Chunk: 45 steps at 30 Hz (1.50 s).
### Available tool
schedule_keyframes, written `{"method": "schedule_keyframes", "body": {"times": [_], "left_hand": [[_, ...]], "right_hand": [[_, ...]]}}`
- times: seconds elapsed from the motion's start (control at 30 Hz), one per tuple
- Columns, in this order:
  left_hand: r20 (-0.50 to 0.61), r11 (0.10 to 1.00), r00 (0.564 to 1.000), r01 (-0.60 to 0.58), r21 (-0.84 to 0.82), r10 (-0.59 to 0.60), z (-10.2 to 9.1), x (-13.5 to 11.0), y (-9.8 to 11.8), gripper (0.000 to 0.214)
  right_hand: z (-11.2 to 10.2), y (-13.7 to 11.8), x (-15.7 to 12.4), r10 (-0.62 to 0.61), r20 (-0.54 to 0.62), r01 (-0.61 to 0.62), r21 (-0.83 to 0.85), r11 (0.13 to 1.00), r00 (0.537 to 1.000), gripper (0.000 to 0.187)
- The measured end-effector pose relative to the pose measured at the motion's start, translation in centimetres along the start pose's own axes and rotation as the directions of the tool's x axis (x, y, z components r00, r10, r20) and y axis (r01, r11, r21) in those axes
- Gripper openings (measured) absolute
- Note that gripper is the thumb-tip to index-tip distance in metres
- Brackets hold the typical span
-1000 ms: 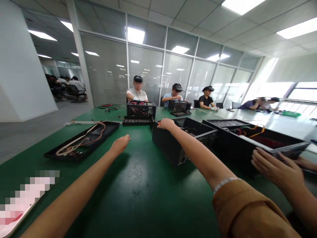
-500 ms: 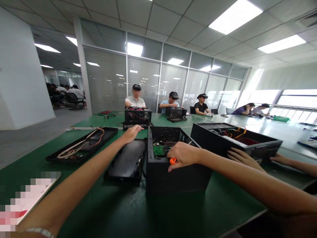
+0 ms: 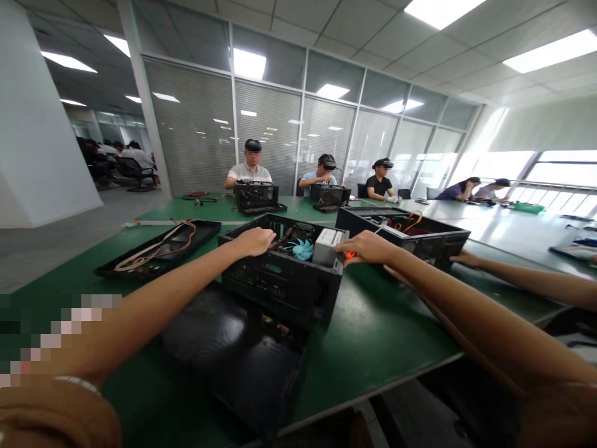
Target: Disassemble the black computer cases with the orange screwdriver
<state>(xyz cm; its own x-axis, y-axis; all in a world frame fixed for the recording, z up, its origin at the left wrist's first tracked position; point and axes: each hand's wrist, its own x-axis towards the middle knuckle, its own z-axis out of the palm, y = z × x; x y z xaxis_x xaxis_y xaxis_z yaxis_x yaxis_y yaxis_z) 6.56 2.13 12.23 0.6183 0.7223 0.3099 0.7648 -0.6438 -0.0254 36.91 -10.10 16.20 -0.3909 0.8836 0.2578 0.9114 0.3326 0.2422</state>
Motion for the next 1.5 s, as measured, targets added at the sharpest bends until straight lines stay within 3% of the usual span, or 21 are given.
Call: {"method": "schedule_keyframes", "body": {"times": [0.1,0.17,0.23,0.3,0.37,0.43,0.53,0.63,0.9,1.0,1.1,1.17,1.27,1.33,1.5], "left_hand": [[-0.056,0.966,0.969,0.244,0.085,-0.24,0.3,-1.0,-0.4,0.05],[-0.108,0.929,0.933,0.355,0.106,-0.344,0.4,-1.4,-1.2,0.052],[-0.141,0.899,0.903,0.423,0.115,-0.406,0.5,-1.6,-2.2,0.052],[-0.157,0.883,0.886,0.456,0.114,-0.437,0.4,-1.6,-3.1,0.052],[-0.16,0.866,0.867,0.49,0.103,-0.472,0.2,-1.5,-3.7,0.052],[-0.158,0.851,0.851,0.518,0.088,-0.501,0.0,-1.5,-4.1,0.052],[-0.156,0.837,0.835,0.543,0.073,-0.528,-0.2,-1.5,-4.7,0.051],[-0.167,0.823,0.82,0.563,0.068,-0.547,-0.1,-1.5,-5.0,0.05],[-0.25,0.8,0.783,0.598,0.053,-0.569,0.0,-1.3,-6.5,0.048],[-0.392,0.917,0.848,0.398,0.03,-0.355,0.1,-2.7,-5.7,0.045],[-0.442,1.0,0.897,0.005,-0.011,-0.01,1.2,-4.6,-2.0,0.037],[-0.347,0.976,0.927,-0.188,-0.105,0.142,2.6,-5.5,1.2,0.032],[-0.195,0.948,0.972,-0.178,-0.266,0.127,4.9,-6.1,4.4,0.025],[-0.112,0.937,0.992,-0.094,-0.335,0.059,6.0,-6.0,4.7,0.021],[0.082,0.91,0.996,0.067,-0.409,-0.037,7.5,-4.6,3.1,0.022]], "right_hand": [[0.5,-0.9,1.3,0.071,0.006,-0.071,0.004,0.997,0.997,0.032],[1.6,-3.8,0.4,0.191,-0.071,-0.191,0.008,0.982,0.979,0.04],[3.5,-8.5,-1.7,0.248,-0.028,-0.244,0.084,0.966,0.968,0.054],[5.5,-13.6,-4.3,0.08,0.032,-0.085,0.196,0.977,0.996,0.065],[7.0,-17.5,-6.5,-0.084,-0.026,0.088,0.234,0.968,0.996,0.078],[8.0,-19.3,-7.5,-0.134,-0.034,0.138,0.227,0.964,0.99,0.067],[9.2,-18.8,-6.6,-0.221,-0.019,0.219,0.245,0.944,0.975,0.048],[10.8,-17.2,-4.7,-0.316,-0.081,0.326,0.248,0.912,0.945,0.046],[13.5,-11.9,-2.1,-0.241,-0.147,0.26,0.129,0.957,0.959,0.045],[14.0,-10.2,-1.8,-0.265,-0.151,0.284,0.115,0.952,0.952,0.044],[14.5,-10.8,-1.5,-0.32,-0.192,0.346,0.121,0.931,0.928,0.046],[14.6,-12.2,-1.4,-0.348,-0.22,0.38,0.127,0.916,0.911,0.047],[14.2,-14.7,-1.1,-0.334,-0.227,0.369,0.132,0.92,0.915,0.048],[13.7,-15.9,-0.9,-0.293,-0.207,0.324,0.134,0.937,0.933,0.048],[12.9,-17.6,-0.8,-0.177,-0.169,0.207,0.178,0.962,0.97,0.047]]}}
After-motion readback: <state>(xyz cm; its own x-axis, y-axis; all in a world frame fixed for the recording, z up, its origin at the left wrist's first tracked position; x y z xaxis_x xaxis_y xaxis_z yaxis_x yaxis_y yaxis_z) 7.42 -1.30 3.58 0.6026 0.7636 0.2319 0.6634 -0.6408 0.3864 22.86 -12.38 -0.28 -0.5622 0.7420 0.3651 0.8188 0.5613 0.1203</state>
